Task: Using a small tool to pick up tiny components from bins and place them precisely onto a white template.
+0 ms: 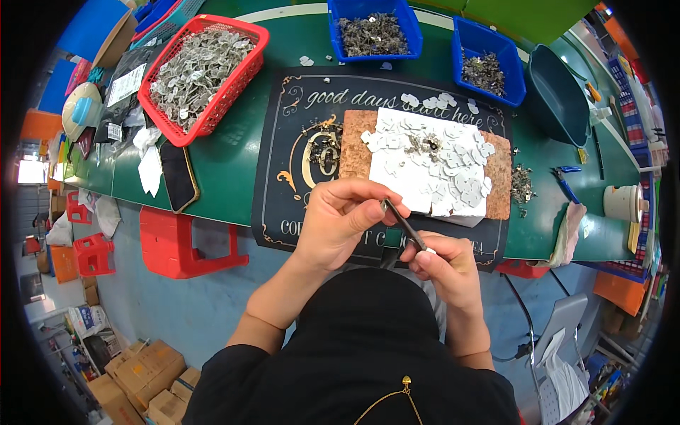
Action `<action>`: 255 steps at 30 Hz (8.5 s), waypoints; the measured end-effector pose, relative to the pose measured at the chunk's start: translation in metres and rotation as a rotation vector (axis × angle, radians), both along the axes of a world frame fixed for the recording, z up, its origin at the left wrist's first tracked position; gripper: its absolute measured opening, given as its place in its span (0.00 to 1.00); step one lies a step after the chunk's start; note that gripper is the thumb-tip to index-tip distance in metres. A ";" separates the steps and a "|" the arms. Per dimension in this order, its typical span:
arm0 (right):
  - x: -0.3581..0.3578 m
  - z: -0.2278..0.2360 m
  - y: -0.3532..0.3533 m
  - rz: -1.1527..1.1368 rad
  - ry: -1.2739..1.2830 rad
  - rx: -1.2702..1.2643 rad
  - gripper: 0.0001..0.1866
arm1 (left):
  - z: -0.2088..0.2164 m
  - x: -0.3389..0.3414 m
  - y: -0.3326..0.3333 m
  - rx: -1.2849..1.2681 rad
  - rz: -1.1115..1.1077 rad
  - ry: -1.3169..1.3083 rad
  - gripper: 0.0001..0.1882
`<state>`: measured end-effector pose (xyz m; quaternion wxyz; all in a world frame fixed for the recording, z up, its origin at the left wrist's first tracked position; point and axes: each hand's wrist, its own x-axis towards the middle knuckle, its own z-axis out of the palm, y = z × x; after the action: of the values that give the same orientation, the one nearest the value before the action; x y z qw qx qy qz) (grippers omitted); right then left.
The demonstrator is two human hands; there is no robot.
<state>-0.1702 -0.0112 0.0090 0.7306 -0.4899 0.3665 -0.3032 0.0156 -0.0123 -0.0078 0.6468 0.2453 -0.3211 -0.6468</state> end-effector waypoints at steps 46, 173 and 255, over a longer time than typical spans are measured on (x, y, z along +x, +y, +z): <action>-0.007 0.008 0.000 -0.351 0.335 -0.666 0.09 | 0.022 -0.001 -0.026 0.015 -0.080 -0.137 0.08; 0.006 0.010 -0.013 -0.165 0.062 -0.136 0.08 | 0.022 -0.008 -0.015 0.155 0.001 0.193 0.16; -0.012 0.002 0.001 -0.309 0.342 -0.588 0.09 | 0.022 -0.004 -0.014 -0.196 0.285 -0.809 0.08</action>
<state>-0.1827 -0.0104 0.0108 0.4324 -0.6613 0.4501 -0.4162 0.0112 -0.0264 0.0146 0.5721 0.4581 -0.5713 -0.3694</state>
